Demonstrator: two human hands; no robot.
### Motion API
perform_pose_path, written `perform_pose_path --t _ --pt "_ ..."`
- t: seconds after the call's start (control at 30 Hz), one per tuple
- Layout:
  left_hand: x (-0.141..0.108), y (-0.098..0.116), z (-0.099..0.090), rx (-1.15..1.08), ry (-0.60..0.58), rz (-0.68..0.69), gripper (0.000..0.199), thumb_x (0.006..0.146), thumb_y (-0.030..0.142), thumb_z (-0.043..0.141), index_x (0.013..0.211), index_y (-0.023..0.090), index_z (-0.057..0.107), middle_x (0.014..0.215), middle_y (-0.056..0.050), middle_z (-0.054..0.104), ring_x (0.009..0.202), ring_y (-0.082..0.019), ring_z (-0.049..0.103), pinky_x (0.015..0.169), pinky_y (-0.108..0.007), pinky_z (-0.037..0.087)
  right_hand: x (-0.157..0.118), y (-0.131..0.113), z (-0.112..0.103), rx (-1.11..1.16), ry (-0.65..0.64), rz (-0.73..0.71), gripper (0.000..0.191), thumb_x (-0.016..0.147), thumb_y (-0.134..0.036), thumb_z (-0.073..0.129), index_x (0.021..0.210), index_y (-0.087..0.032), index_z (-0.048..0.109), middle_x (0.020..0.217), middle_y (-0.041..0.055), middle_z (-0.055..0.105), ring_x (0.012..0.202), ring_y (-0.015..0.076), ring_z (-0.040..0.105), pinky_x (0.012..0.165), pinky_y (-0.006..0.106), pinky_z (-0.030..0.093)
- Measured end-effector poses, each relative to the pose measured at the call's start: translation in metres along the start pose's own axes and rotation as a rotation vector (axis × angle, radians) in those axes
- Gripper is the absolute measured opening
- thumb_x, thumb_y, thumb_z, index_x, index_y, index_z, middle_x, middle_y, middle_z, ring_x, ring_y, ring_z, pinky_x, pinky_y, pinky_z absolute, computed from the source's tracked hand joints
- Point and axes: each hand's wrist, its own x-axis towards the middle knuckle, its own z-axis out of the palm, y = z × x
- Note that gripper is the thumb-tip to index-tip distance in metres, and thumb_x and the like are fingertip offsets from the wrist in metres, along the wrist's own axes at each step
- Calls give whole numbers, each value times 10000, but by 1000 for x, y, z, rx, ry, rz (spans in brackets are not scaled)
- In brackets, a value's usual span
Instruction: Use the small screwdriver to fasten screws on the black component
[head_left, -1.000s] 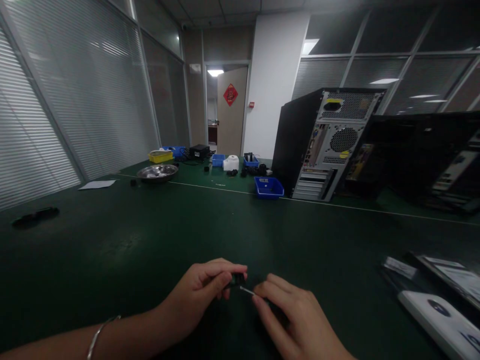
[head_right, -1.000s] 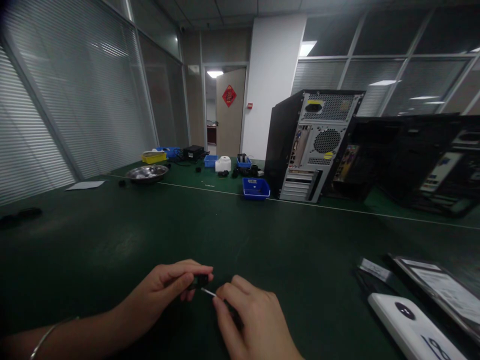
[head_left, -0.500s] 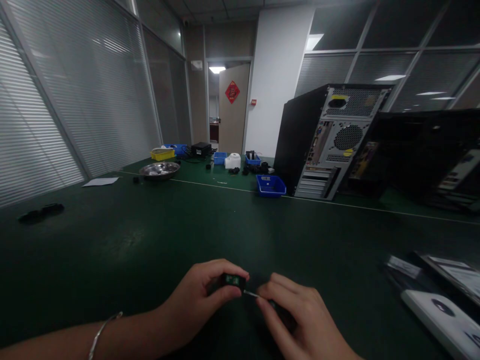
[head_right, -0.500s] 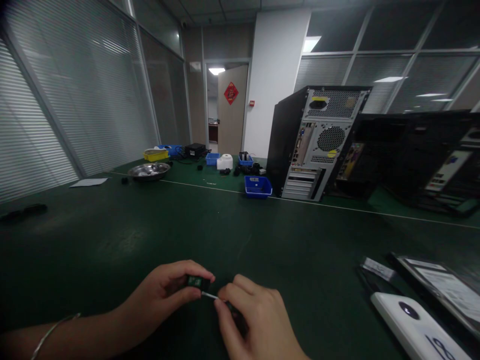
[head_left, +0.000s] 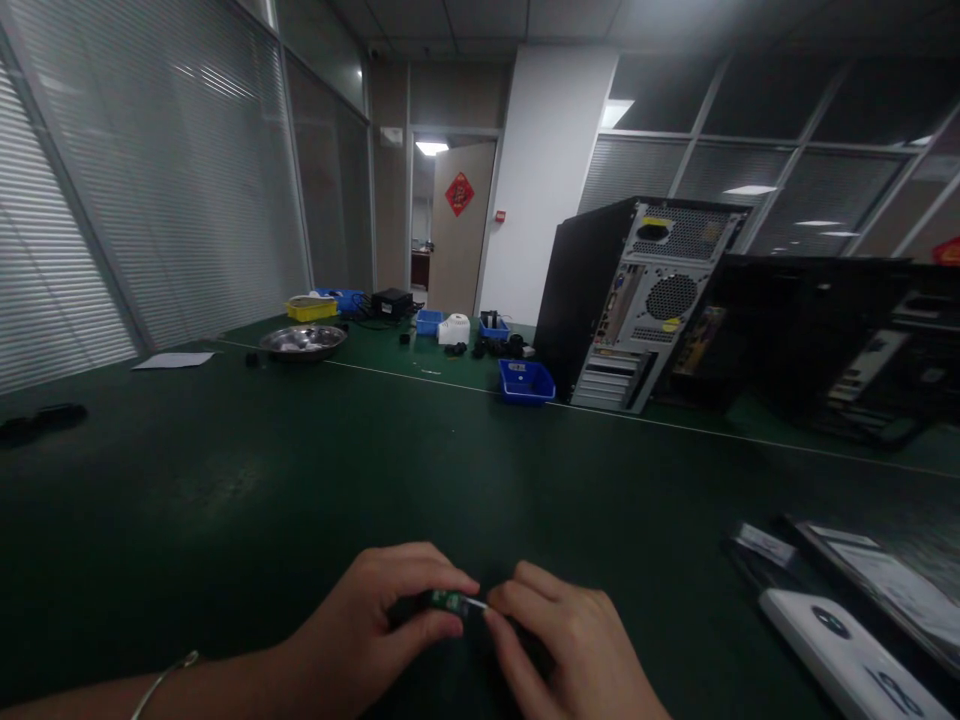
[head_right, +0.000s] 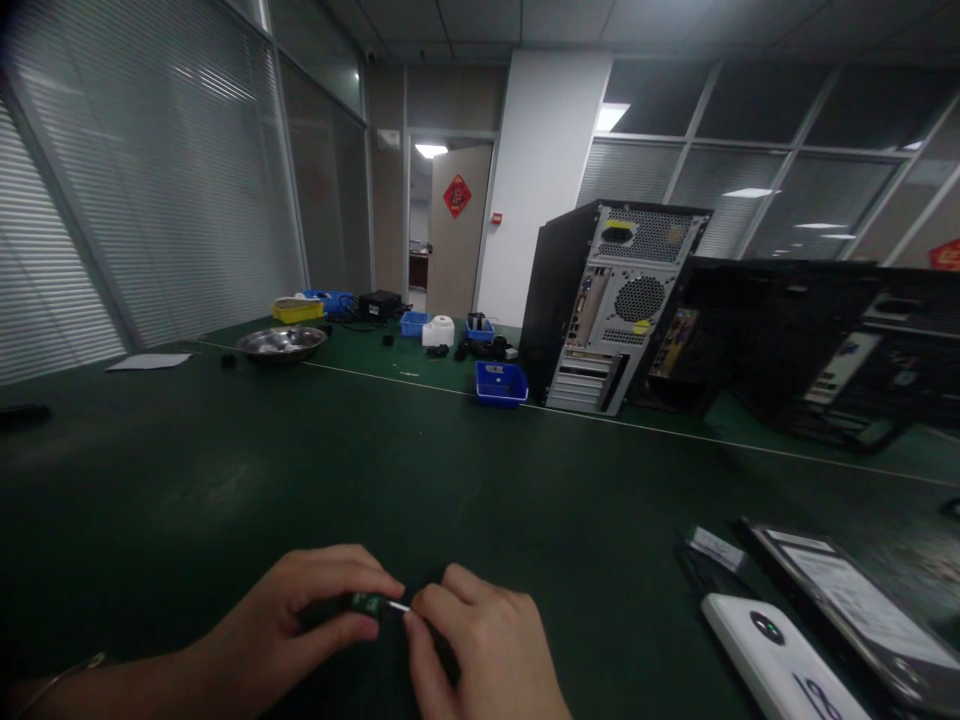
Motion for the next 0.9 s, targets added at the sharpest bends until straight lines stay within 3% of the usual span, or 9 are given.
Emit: perform_pose_path --t 0.43,0.63,0.73,0.9 --pt "1 -2 3 -251 -8 -82 176 808 211 713 972 223 777 838 -36 702 733 -173 609 692 -272 455 -2 -2 1 188 -18 0 304 956 -238 410 819 -193 678 736 43 646 671 170 635 616 244 463" --pt "1 -3 3 -268 9 -72 200 828 177 683 1009 221 754 936 -54 695 882 -212 627 792 -315 454 1 -2 -2 187 -25 20 303 961 -256 403 832 -199 672 750 48 643 671 179 639 618 257 471" --pt "2 -6 2 -299 17 -38 205 787 179 721 987 220 734 999 -55 643 906 -217 604 765 -311 454 2 -3 -2 186 -27 29 315 962 -271 399 820 -199 671 743 51 640 662 184 640 614 262 476" --pt "4 -6 1 -286 56 -79 73 803 180 701 874 201 700 913 -15 557 871 -193 564 789 -323 435 0 -3 -2 221 -17 14 295 963 -254 403 837 -205 666 753 43 636 664 177 634 609 263 464"
